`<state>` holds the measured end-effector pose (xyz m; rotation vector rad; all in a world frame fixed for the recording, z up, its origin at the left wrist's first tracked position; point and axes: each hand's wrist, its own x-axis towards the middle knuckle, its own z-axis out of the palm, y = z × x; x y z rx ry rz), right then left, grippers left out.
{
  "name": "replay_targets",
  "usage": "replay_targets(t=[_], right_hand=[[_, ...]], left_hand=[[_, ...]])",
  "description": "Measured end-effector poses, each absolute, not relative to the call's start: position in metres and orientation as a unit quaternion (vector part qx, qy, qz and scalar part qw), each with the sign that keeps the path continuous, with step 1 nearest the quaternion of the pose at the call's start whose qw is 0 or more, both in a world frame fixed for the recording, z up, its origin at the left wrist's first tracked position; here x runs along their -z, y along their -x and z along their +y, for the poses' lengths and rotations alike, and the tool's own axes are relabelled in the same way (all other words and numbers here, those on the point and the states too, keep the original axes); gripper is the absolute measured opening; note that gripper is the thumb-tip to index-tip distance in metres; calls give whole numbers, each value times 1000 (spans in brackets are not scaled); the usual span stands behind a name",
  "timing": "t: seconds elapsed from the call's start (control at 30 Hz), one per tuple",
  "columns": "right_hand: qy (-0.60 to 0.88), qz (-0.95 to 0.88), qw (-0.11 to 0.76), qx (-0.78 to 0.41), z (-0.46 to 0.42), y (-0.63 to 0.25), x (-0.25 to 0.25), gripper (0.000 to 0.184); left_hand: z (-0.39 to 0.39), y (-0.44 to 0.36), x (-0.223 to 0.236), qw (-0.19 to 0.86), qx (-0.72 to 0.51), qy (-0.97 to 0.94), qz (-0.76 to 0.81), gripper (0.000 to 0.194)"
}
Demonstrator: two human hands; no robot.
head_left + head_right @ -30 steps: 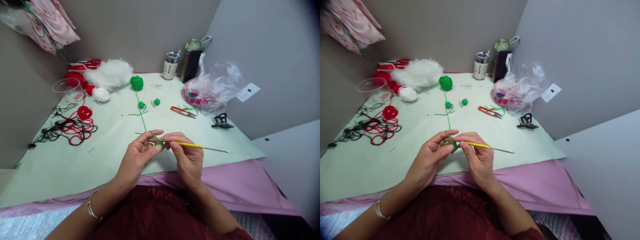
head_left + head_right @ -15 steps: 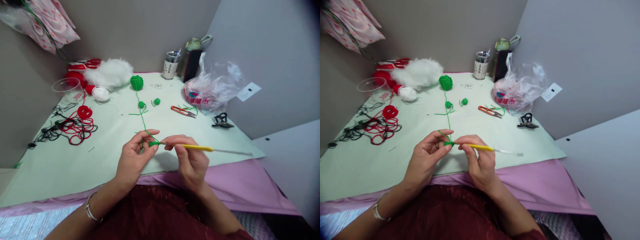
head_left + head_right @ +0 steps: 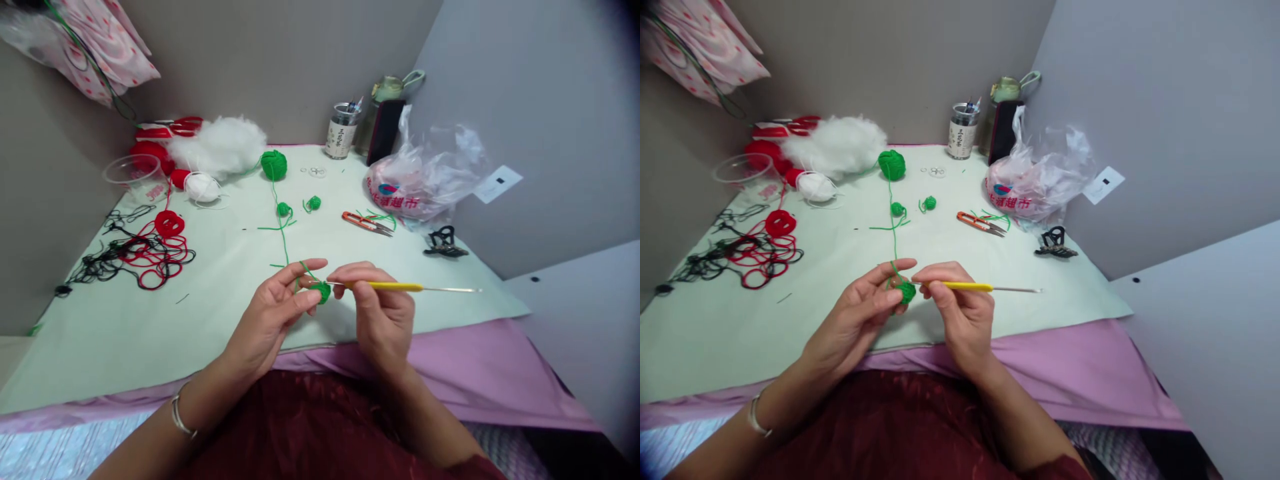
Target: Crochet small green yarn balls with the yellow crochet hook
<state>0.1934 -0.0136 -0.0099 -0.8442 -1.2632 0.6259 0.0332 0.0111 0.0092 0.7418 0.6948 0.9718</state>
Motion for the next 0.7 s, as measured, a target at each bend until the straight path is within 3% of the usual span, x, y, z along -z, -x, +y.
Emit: replay_targets(t=[0.1,0.17,0.3,0.47,0.57,0.7], right_hand=[[398,-602,650,-240,-15,-191,11,21],[415,-648,621,-150,-19,-191,15,26],[407,-720,563,8,-24,-193,20,37],[405,-583,675,-203,-20,-196,13,23],[384,-555,675,-298,-17,-194,9,19],[401,-531,666,-338,-16,-194,12,16]], left_hand=[[7,-39,-6,726,-474,-371,332,38],[6,-41,-5,721,-488,-361,334,40],[9,-39,-4,800,-431,-284,305,38],[15,-34,-6,802,-443,-259,304,27],[11,-35,-6,756,-465,-333,319,29],[5,-35,-2,709,-461,-414,337,26]])
